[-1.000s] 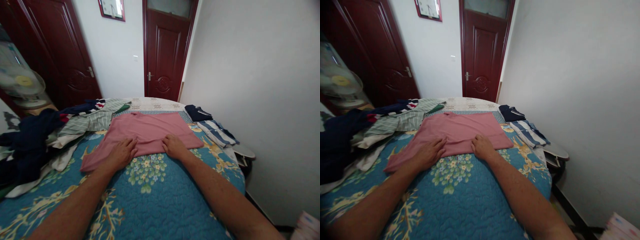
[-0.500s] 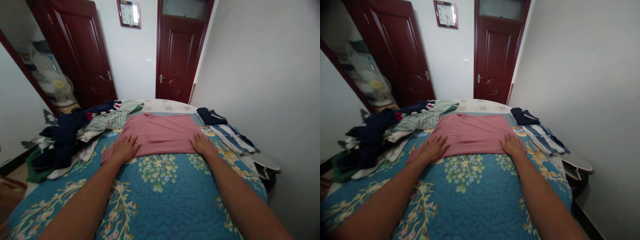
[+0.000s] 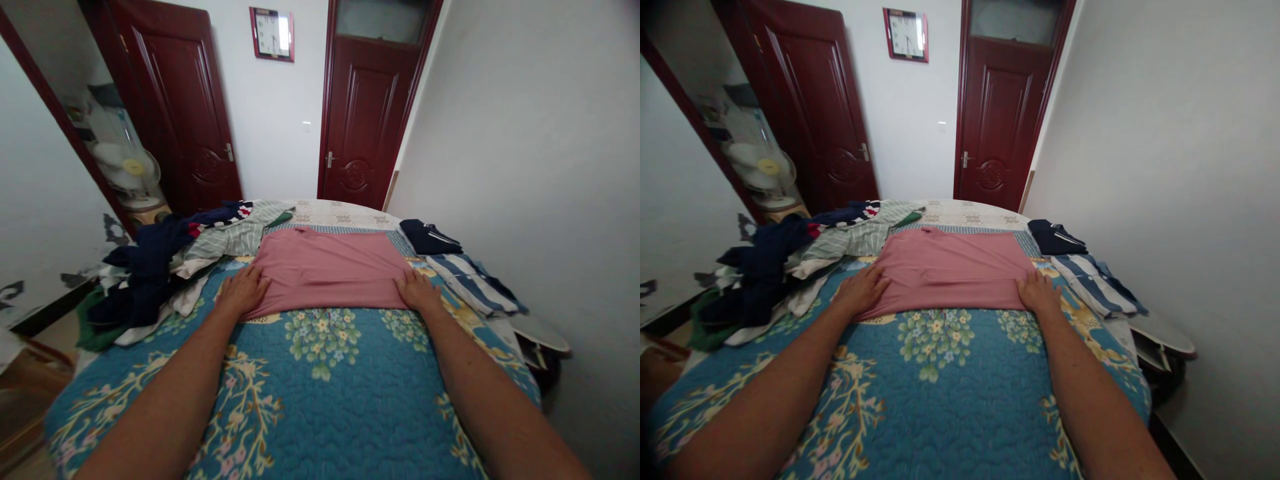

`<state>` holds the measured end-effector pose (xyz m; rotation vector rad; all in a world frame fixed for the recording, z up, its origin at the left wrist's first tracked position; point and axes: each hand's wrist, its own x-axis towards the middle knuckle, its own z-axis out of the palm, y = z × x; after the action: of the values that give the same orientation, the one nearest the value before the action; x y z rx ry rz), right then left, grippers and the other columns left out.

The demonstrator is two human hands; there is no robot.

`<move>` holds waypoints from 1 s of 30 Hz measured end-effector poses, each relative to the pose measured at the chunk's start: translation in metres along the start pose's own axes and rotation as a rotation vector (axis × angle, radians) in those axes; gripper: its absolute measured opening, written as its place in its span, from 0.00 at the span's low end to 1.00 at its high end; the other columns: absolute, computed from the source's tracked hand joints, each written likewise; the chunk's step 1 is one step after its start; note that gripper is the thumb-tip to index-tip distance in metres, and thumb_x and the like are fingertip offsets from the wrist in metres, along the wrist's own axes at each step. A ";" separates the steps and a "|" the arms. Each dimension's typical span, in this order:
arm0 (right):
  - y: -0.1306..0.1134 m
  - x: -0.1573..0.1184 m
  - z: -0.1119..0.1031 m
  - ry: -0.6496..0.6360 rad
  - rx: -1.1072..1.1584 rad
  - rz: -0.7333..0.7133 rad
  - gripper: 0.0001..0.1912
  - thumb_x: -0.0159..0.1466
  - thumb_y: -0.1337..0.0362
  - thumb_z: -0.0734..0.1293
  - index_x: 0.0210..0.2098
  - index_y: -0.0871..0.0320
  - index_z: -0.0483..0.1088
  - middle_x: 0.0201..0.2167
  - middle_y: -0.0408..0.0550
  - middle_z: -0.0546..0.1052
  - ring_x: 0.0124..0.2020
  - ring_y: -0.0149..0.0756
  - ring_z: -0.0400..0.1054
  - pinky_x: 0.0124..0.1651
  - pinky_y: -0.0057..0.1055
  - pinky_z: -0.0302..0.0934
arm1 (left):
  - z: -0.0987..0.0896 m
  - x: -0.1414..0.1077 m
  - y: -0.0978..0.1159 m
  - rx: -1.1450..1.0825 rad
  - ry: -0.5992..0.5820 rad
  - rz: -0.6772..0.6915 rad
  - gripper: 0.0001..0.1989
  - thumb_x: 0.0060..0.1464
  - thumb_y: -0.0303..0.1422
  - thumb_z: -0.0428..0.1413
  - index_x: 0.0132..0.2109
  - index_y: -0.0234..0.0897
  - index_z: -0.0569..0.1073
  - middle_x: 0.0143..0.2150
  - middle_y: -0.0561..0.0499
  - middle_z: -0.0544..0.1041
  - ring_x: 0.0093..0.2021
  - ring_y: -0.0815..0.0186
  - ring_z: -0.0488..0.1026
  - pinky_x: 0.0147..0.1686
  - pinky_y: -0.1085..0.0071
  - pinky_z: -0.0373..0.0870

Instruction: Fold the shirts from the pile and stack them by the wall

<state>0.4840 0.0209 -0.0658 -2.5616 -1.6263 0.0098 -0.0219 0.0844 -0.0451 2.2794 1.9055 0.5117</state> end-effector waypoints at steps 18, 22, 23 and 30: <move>0.009 0.005 0.011 0.040 0.019 -0.018 0.42 0.74 0.38 0.44 0.75 0.53 0.61 0.78 0.61 0.57 0.76 0.63 0.52 0.72 0.70 0.47 | -0.044 -0.005 -0.070 -1.197 0.227 -0.523 0.14 0.50 0.30 0.59 0.46 0.33 0.75 0.41 0.38 0.83 0.39 0.60 0.83 0.41 0.66 0.79; 0.008 0.004 0.012 0.052 0.011 -0.024 0.41 0.75 0.39 0.45 0.75 0.55 0.61 0.78 0.61 0.58 0.76 0.62 0.53 0.72 0.70 0.48 | -0.044 -0.001 -0.064 -1.120 0.232 -0.508 0.16 0.47 0.32 0.60 0.45 0.34 0.75 0.39 0.43 0.83 0.37 0.62 0.81 0.38 0.69 0.76; 0.008 0.004 0.013 0.054 0.006 -0.032 0.41 0.75 0.39 0.46 0.74 0.55 0.61 0.77 0.62 0.58 0.76 0.62 0.53 0.72 0.71 0.48 | -0.045 0.000 -0.062 -1.094 0.228 -0.503 0.16 0.46 0.33 0.61 0.45 0.35 0.76 0.38 0.44 0.83 0.37 0.61 0.81 0.37 0.69 0.76; 0.001 0.012 -0.004 -0.018 -0.069 -0.062 0.37 0.75 0.42 0.52 0.66 0.62 0.71 0.70 0.70 0.68 0.70 0.68 0.63 0.68 0.72 0.54 | -0.053 0.015 -0.034 -0.592 0.183 -0.230 0.14 0.50 0.39 0.61 0.42 0.38 0.83 0.43 0.43 0.86 0.48 0.50 0.81 0.47 0.60 0.77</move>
<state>0.4906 0.0311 -0.0618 -2.5672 -1.7410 -0.0294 -0.0690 0.0991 -0.0037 1.6645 1.7455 1.1055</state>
